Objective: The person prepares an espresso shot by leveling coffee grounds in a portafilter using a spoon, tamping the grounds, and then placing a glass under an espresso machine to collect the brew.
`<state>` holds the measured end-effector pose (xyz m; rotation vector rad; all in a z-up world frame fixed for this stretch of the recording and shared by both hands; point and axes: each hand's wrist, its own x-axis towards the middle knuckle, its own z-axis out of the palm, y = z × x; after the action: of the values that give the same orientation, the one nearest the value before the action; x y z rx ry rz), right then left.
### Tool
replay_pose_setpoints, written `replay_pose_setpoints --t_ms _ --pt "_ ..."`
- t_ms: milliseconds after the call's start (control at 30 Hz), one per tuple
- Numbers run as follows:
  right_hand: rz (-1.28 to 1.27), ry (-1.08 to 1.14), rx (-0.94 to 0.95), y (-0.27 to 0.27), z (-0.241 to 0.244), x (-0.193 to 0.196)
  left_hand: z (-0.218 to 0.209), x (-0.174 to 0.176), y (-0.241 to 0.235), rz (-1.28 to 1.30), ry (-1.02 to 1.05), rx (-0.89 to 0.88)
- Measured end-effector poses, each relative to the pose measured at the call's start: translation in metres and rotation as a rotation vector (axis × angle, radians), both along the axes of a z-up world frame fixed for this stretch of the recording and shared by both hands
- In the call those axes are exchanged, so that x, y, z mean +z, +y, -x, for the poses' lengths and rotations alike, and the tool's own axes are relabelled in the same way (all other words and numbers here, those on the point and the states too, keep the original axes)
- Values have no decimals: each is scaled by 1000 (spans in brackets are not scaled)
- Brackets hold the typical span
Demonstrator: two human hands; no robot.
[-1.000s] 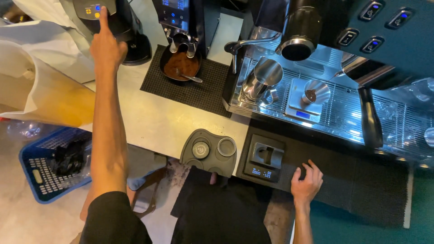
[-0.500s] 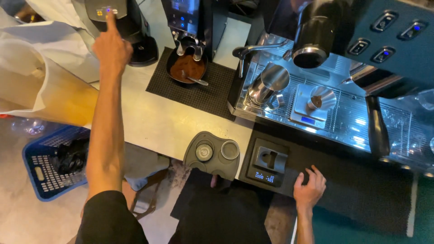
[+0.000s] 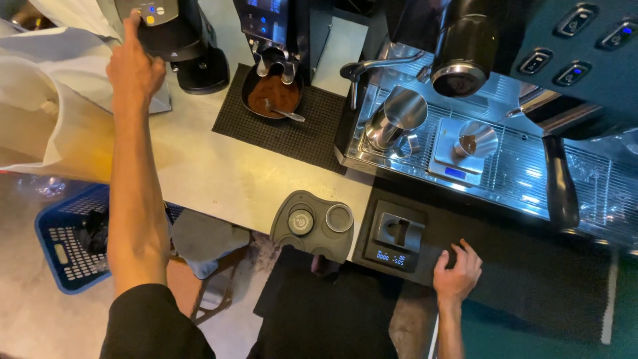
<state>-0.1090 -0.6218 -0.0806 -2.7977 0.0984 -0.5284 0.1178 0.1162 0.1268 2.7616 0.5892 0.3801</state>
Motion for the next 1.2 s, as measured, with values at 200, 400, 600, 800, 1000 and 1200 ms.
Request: replay_pose_setpoints --t_ms 200,400,600,800,1000,1200 --pt "64 14 0 0 0 -2 -11 -2 7 -108 47 -11" --pt "68 -28 4 -2 0 -6 -25 -12 8 -530 356 63" --pt "117 19 -27 -2 1 -8 -32 -48 -32 -213 -4 -4" --pt "49 16 -14 5 1 4 -27 -16 -45 104 -218 -16" --pt "62 -8 -1 8 3 10 -34 -29 -57 191 -192 93" --pt "12 24 -24 7 2 9 -36 -34 -64 383 -134 167"
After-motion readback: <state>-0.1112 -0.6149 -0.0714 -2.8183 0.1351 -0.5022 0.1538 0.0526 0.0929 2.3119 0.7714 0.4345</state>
